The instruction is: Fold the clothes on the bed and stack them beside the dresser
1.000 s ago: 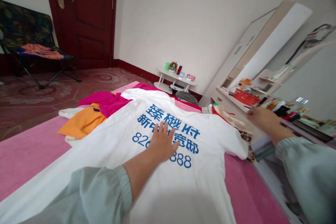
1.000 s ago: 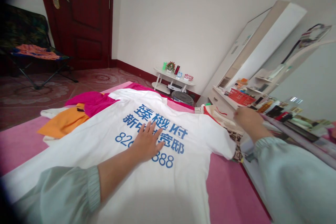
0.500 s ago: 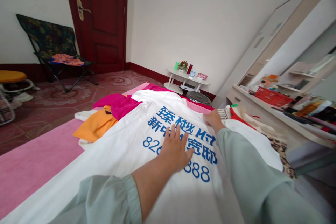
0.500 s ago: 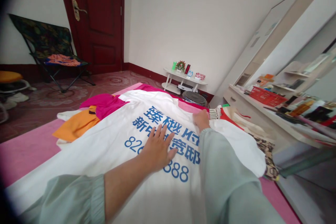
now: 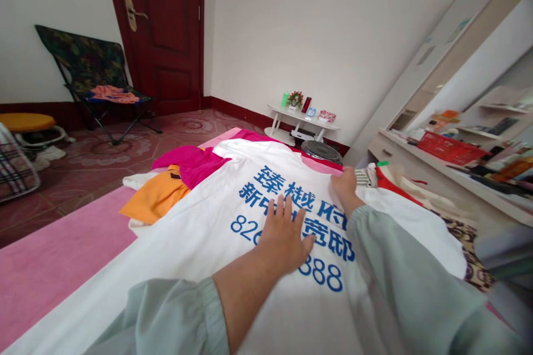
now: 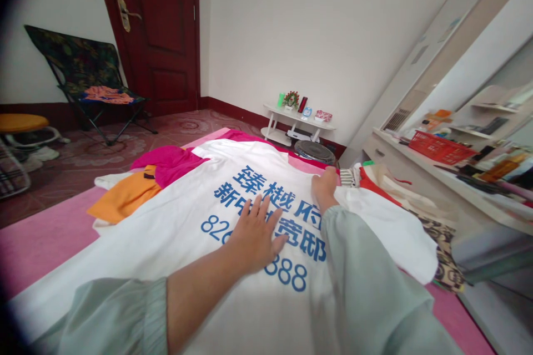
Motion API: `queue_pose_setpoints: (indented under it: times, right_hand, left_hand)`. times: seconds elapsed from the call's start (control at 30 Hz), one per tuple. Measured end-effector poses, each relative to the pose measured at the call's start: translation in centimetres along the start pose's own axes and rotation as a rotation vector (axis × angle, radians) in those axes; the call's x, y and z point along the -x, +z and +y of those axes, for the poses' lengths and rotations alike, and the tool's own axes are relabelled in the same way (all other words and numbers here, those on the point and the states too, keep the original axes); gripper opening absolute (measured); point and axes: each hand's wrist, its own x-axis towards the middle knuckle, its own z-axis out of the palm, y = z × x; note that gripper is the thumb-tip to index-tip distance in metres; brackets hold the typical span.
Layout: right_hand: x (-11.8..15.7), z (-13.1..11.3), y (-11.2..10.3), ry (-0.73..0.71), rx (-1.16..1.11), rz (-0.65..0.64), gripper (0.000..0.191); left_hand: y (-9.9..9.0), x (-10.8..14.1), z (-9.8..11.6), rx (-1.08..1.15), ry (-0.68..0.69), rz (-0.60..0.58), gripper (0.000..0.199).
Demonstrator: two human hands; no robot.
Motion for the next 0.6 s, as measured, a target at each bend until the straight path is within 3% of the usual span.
queue_pose_setpoints:
  times: [0.07,0.17,0.23,0.33,0.47,0.6]
  right_hand:
    - [1.2,-1.6,0.8,-0.125,0.012,-0.025,0.045]
    - [2.9,-3.2,2.2,-0.347,0.062,-0.317,0.049]
    - [3.4,-3.8,2.9,-0.293,0.134,-0.500,0.055]
    - [3.3,-4.6,2.8,-0.143,0.217,-0.619,0.064]
    - [4.6,-5.6,0.1,-0.189,0.242,-0.611,0.067]
    - [10.8,-4.0,-5.0,-0.405,0.119,-0.481,0.066]
  left_hand:
    - [0.0,0.0,0.1,-0.003,-0.002,-0.003,0.068]
    - [0.0,0.1,0.1,-0.008,0.001,0.008,0.069]
    - [0.1,0.0,0.1,-0.012,0.000,0.019,0.068]
    - [0.2,0.0,-0.1,-0.010,0.001,0.030,0.069]
    - [0.2,-0.1,-0.2,-0.004,0.009,0.011,0.069]
    - [0.1,0.0,-0.2,-0.014,0.010,0.021,0.068]
